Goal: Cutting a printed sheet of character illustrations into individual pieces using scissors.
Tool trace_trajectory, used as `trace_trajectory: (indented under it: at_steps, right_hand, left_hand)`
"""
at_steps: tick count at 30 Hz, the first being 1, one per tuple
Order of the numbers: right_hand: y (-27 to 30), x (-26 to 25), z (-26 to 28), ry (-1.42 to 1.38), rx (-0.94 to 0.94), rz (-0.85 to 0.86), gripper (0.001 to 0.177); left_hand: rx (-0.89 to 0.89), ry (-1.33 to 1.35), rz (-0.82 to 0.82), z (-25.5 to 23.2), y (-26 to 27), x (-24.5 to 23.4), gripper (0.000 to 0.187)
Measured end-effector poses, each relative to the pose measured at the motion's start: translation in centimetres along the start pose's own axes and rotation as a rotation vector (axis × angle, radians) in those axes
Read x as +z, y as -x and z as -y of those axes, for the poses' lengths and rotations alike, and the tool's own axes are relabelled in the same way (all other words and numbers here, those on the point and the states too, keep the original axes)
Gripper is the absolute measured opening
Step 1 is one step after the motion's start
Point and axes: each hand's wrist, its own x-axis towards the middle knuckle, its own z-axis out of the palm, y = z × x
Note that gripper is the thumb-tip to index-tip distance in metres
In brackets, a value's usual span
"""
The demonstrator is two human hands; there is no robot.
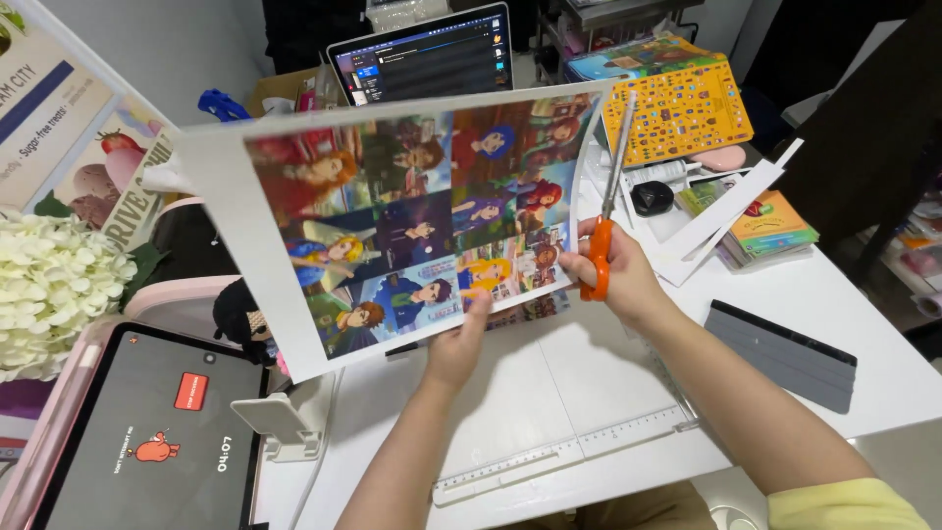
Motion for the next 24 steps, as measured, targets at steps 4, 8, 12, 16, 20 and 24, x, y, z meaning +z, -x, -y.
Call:
trace_trajectory:
  at_steps: [4, 8, 12, 16, 20, 24]
  right_hand:
    - [0.3, 0.0, -1.4, -0.013, -0.044, 0.004, 0.042]
    - [0.7, -0.3, -2.5, 0.031, -0.109, 0.045, 0.041]
    - [2.1, 0.4, -1.7, -0.052, -0.022, 0.102, 0.041]
    - [2.4, -0.9, -1.8, -0.031, 0.023, 0.152, 0.041]
    - [3.1, -1.6, -2.6, -0.025, 0.082, 0.454, 0.056]
    - [4.7, -0.2, -2.4, 0.023, 0.143, 0.643, 0.059]
  left_hand:
    - [-0.010, 0.274, 0.207, -7.3, -1.1, 0.7, 0.025]
    - [-0.133, 0.312, 0.259, -6.2, -1.2, 0.5, 0.033]
    - [-0.131, 0.385, 0.232, -4.2, -1.5, 0.7, 0.035]
    - [-0.101, 0.353, 0.179, -6.0, -1.9, -0.7, 0.035]
    - [-0.006, 0.241, 0.142, -7.8, -2.2, -1.9, 0.036]
    - [0.026, 0.094, 0.058, -8.4, -2.2, -2.4, 0.037]
